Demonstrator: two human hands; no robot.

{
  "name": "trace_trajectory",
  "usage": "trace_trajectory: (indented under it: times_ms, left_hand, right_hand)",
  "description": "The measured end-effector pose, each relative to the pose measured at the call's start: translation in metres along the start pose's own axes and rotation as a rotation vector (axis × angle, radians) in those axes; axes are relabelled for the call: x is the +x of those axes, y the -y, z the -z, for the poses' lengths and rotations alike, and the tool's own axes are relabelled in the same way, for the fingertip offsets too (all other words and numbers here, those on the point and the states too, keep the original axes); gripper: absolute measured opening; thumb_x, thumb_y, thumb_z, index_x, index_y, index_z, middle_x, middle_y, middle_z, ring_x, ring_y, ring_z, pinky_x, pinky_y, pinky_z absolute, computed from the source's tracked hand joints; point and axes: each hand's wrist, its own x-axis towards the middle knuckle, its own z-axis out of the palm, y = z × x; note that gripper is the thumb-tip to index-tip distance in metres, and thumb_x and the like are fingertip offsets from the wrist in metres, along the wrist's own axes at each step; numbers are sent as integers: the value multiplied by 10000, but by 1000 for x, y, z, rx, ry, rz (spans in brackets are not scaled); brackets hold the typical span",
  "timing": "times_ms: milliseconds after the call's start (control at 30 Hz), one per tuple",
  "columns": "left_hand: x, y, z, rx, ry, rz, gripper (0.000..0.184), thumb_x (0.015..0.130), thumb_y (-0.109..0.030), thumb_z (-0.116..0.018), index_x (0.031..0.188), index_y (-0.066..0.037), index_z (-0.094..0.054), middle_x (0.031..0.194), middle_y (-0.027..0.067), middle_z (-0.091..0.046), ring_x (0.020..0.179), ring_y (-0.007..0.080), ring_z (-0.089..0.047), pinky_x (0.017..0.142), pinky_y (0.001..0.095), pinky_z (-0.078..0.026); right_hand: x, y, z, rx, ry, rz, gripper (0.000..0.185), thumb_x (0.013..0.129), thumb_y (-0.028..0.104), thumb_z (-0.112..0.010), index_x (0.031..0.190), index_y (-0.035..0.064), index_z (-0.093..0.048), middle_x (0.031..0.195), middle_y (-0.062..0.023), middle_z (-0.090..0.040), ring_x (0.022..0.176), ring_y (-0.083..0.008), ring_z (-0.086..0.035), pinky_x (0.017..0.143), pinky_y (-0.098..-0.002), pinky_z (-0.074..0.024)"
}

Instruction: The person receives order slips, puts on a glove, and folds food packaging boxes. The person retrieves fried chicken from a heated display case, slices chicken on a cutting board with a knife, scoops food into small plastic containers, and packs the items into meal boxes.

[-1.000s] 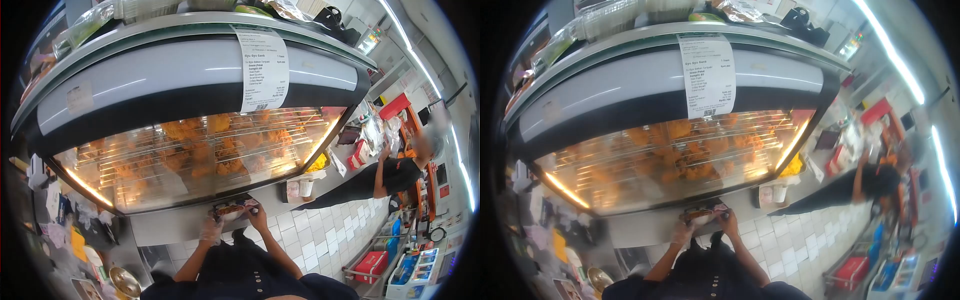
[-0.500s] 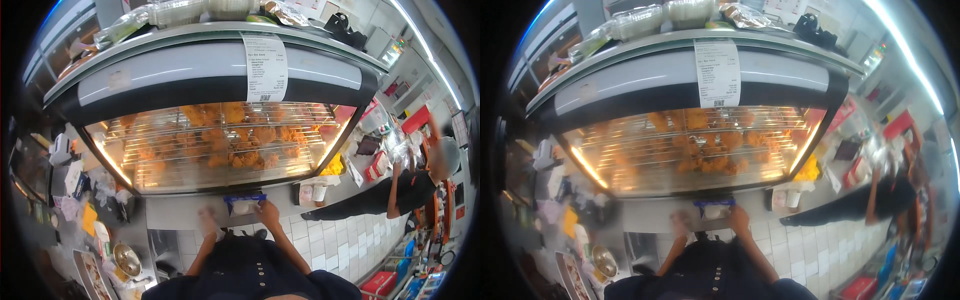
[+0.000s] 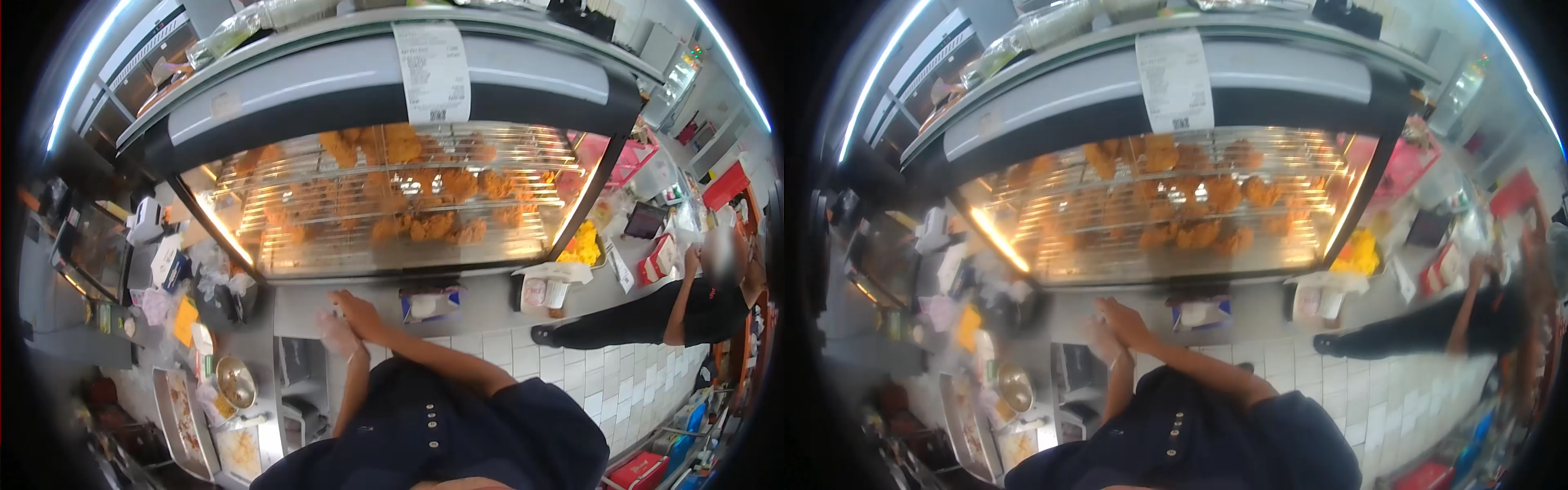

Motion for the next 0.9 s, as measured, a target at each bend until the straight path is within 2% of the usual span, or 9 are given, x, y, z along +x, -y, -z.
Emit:
trace_trajectory:
  times_ms: [33,100,267,300,400,500,600,700,900]
  left_hand:
    - [-7,-2,4,270,43,-6,582,1035,-434,-456,1400,19,-468,1451,186,-485,1316,301,-496,1047,367,-411]
    - [-18,1,5,-714,119,-169,401,1013,-216,-539,1360,-27,-474,1298,134,-572,1249,240,-514,1052,353,-392]
    - [-74,-19,89,-262,375,-278,522,1034,-128,-491,1505,31,-331,1530,204,-392,1439,245,-345,1166,358,-265]
    - [-79,-19,103,-241,472,-338,540,1031,-108,-497,1516,40,-308,1565,202,-342,1467,251,-298,1181,351,-230]
    - [-49,14,108,-181,629,-137,303,1014,-129,-558,1254,54,-589,1239,161,-649,1139,228,-629,946,328,-482]
    - [-1,55,66,63,739,-146,294,995,-163,-594,1188,59,-608,1146,165,-685,1023,237,-684,859,334,-525]
    - [38,122,-8,39,679,-720,447,937,-237,-673,1255,52,-547,1116,195,-685,1000,264,-691,821,371,-537]
    - [36,112,-77,-73,880,-558,593,876,-299,-736,1305,39,-506,1167,205,-657,982,299,-689,806,387,-542]
    - [-23,83,-152,340,525,-677,1035,657,-529,-860,1394,38,-405,1294,249,-505,1146,415,-542,963,531,-438]
  right_hand:
    - [12,5,-2,-8,118,-106,465,831,244,-645,1256,83,-545,1182,-178,-618,1070,-390,-606,873,-479,-506]
    - [29,2,-11,-68,262,-189,285,815,276,-630,1021,80,-646,982,-185,-674,942,-411,-639,798,-492,-519]
    - [35,-70,-89,57,57,-152,165,716,152,-673,664,9,-609,765,-257,-631,725,-452,-609,674,-517,-487]
    - [40,-75,-96,-9,156,-243,132,736,101,-711,827,13,-672,770,-222,-669,753,-411,-667,701,-479,-524]
    - [39,-78,-121,581,295,-652,318,791,132,-746,1083,32,-669,812,-162,-715,856,-327,-713,757,-424,-560]
    - [24,-87,-124,135,-239,-190,478,836,160,-757,1271,58,-587,849,-90,-733,949,-250,-711,794,-363,-575]
    - [-13,-28,8,197,87,-289,251,838,165,-753,1043,36,-684,833,-121,-717,875,-245,-701,707,-354,-555]
    - [-71,-30,83,-111,-169,-585,171,821,190,-760,802,29,-704,803,-147,-695,802,-280,-680,654,-383,-527]
    - [-140,-119,138,-805,-540,-517,333,782,214,-743,1026,42,-595,815,-191,-683,736,-414,-663,661,-480,-530]
